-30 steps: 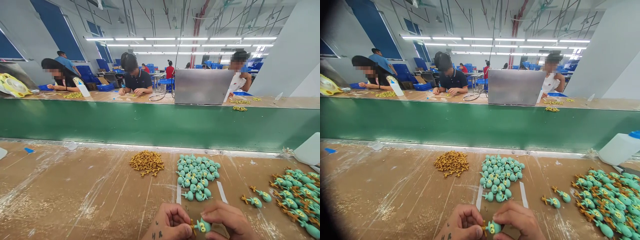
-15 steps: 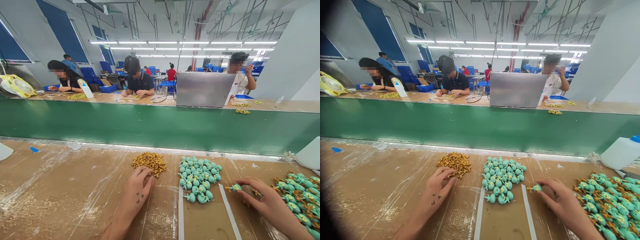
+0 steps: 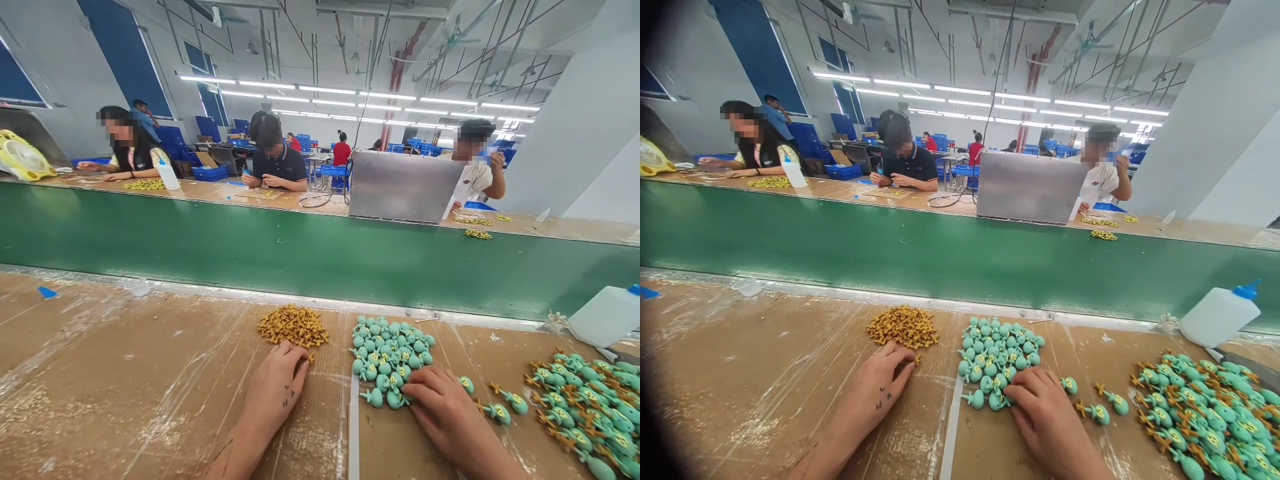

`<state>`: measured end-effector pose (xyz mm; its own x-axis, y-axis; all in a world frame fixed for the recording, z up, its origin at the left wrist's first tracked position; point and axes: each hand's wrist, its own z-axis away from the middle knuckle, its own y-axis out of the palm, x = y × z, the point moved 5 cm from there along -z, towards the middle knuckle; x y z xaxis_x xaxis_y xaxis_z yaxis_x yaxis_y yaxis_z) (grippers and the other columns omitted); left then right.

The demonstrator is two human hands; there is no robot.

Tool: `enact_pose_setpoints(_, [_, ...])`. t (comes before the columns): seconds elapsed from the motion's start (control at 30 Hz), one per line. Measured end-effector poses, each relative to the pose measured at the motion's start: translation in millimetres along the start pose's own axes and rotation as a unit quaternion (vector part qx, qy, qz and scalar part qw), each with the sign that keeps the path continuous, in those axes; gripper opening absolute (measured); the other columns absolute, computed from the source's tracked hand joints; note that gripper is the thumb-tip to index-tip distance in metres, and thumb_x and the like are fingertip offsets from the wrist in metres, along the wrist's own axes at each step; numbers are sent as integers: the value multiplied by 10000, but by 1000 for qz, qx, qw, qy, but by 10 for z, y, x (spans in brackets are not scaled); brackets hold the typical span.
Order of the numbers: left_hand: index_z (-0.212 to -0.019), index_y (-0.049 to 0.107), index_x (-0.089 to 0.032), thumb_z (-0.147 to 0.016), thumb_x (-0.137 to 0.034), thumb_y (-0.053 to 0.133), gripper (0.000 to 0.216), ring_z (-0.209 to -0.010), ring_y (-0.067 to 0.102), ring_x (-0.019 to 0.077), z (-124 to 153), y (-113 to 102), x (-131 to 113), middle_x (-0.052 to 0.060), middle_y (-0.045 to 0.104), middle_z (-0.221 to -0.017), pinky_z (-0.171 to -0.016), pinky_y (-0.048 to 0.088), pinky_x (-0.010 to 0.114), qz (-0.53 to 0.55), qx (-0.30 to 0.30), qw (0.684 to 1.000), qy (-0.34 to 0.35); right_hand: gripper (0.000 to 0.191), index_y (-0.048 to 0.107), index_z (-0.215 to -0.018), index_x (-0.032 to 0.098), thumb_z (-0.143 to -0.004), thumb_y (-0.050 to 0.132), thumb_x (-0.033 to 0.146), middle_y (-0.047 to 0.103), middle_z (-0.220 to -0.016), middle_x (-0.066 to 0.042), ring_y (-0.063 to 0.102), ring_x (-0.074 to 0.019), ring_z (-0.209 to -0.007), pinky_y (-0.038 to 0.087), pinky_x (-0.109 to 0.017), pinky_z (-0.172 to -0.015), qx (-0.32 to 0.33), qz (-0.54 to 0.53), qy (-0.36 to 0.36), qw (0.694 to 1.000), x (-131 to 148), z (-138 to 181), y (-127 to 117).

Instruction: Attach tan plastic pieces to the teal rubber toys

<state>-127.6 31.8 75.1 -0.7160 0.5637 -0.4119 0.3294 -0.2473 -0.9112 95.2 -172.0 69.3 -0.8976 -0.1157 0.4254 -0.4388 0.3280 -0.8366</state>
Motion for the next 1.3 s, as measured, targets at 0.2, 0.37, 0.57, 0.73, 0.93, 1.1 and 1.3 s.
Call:
enact_pose_setpoints(0.2, [-935, 663, -157, -978, -105, 422, 250, -1018, 607, 278, 24, 47, -40, 101, 625, -1045, -907, 495, 416, -8, -1, 1000, 27, 190, 695, -1088, 277, -951, 574, 223, 676, -1053, -56, 628, -267, -985, 514, -405, -862, -14, -135, 73, 988, -114, 85, -8])
enact_pose_setpoints(0.37, [-856, 611, -191, -967, -184, 389, 248, -897, 633, 258, 78, 65, -90, 67, 661, -921, -799, 491, 376, 80, -36, 993, 85, 313, 791, -966, 282, -854, 775, 574, 623, -916, -31, 598, -180, -764, 526, -255, -646, -105, -471, 184, 856, -58, 152, -88])
enact_pose_setpoints(0.57, [-752, 605, -228, -921, -282, 458, 230, -621, 554, 180, 138, 236, -115, -20, 597, -670, -625, 410, 291, 163, -61, 979, 111, 442, 782, -972, 259, -688, 939, 559, 674, -868, -19, 641, -136, -627, 484, -200, -522, -135, -635, 267, 712, 121, 120, 53])
enact_pose_setpoints(0.73, [-1049, 680, -250, -954, -254, 446, 252, -685, 574, 160, 216, 298, -207, -14, 626, -800, -653, 434, 261, 221, -45, 965, 135, 403, 778, -873, 198, -688, 970, 501, 664, -733, -5, 637, -110, -597, 487, -165, -531, -149, -682, 305, 647, 86, 137, 71])
enact_pose_setpoints(0.93, [-914, 725, -264, -976, -235, 399, 333, -763, 592, 180, 241, 291, -305, 13, 612, -816, -706, 441, 288, 232, -12, 961, 149, 484, 793, -967, 182, -604, 1028, 400, 647, -771, -7, 553, -67, -613, 455, -120, -553, -134, -721, 292, 614, 58, 170, 50])
enact_pose_setpoints(1.1, [-895, 705, -260, -951, -270, 482, 230, -726, 586, 182, 214, 320, -296, 4, 652, -811, -687, 436, 290, 229, 5, 963, 142, 488, 814, -941, 168, -585, 1031, 422, 655, -765, -16, 485, -33, -544, 403, -98, -502, -125, -721, 307, 608, 55, 190, 72])
enact_pose_setpoints(1.3, [-851, 657, -222, -924, -210, 442, 227, -772, 605, 199, 203, 385, -325, 23, 645, -822, -710, 446, 295, 177, 65, 970, 154, 467, 804, -905, 180, -571, 1034, 410, 725, -839, -46, 533, -39, -524, 404, -108, -476, -117, -731, 287, 608, 132, 145, 11])
